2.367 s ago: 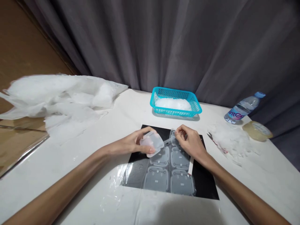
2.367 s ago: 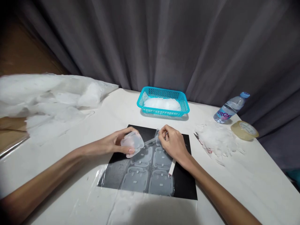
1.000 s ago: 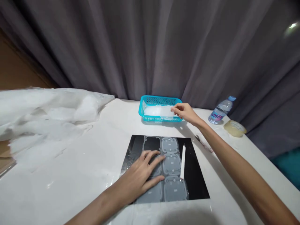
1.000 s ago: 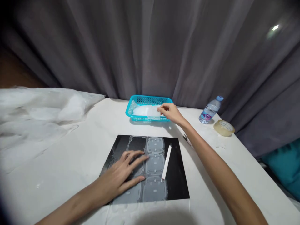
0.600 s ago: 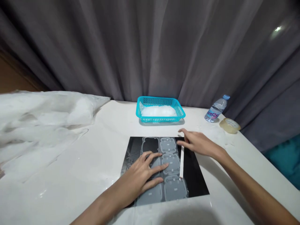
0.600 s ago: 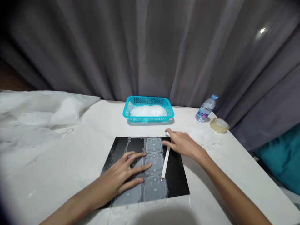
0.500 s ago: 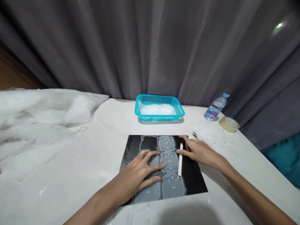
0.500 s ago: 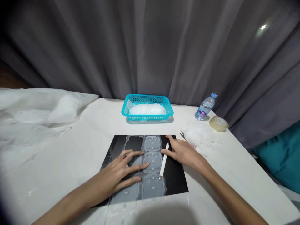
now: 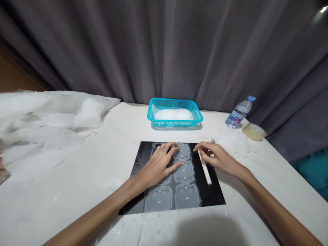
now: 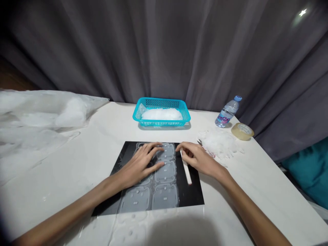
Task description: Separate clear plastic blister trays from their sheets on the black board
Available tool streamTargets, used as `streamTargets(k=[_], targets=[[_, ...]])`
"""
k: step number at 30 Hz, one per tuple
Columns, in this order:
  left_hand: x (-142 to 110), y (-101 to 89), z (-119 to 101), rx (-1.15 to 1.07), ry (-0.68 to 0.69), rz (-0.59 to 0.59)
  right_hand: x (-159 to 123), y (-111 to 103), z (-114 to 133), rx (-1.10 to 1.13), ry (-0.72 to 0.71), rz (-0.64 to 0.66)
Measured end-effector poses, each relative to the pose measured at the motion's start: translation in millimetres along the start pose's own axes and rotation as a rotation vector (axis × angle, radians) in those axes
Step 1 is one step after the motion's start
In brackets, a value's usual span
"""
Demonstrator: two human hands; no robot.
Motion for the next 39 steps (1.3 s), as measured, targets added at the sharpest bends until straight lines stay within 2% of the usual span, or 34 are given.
streamTargets(k=[2,5,7,9,11,13,18,21,30,35,39], targets=[[2.7,4.0,1.9,0.004,0.027,0.016,2.3,-4.1,3.3,0.071,-0.056,-0.082],[1.0,5.5,1.6,0.032,0.056,0.022,-2.3,-2.7,3.6,0.078,-0.145,-0.097],[-0.5,6.0,0.5,0.049,0.068,0.031,-7.3,1.8,1.1,0.001,-0.201,-0.064],[-0.7,6.7,0.0,0.059,0.071,0.038,-10.2,4.4,-2.3,-0.116,-0.245,-0.093],[0.1,7.4,0.5,0.059,0.065,0.039,-8.8,5.6,-5.6,-0.162,-0.247,-0.167],[1.3,8.2,1.9,0.048,0.052,0.04,-3.8,7.9,-7.9,-0.091,-0.205,-0.218],[2.8,9.3,5.5,0.02,0.003,0.051,6.8,22.5,-1.9,0.213,-0.127,-0.116],[3.2,9.1,5.1,0.009,-0.005,0.053,5.5,21.3,1.0,0.322,-0.126,-0.126],[5.7,8.8,3.9,-0.013,0.0,0.041,10.9,26.3,-10.2,0.273,-0.057,-0.029],[6.1,10.3,5.5,-0.008,0.0,0.043,13.7,31.7,-14.5,0.275,-0.08,0.03],[6.6,11.6,7.3,-0.016,-0.001,0.033,11.5,32.5,-19.0,0.28,-0.071,-0.002]])
Point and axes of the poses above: each hand's wrist, its own x-axis towards the middle knuckle, its own y-axis out of the palm, z = x × y, the point moved 6 cm from there along x, towards the middle knuckle, and after that the axes turned 3 degrees about x, right-handed, at the moved point
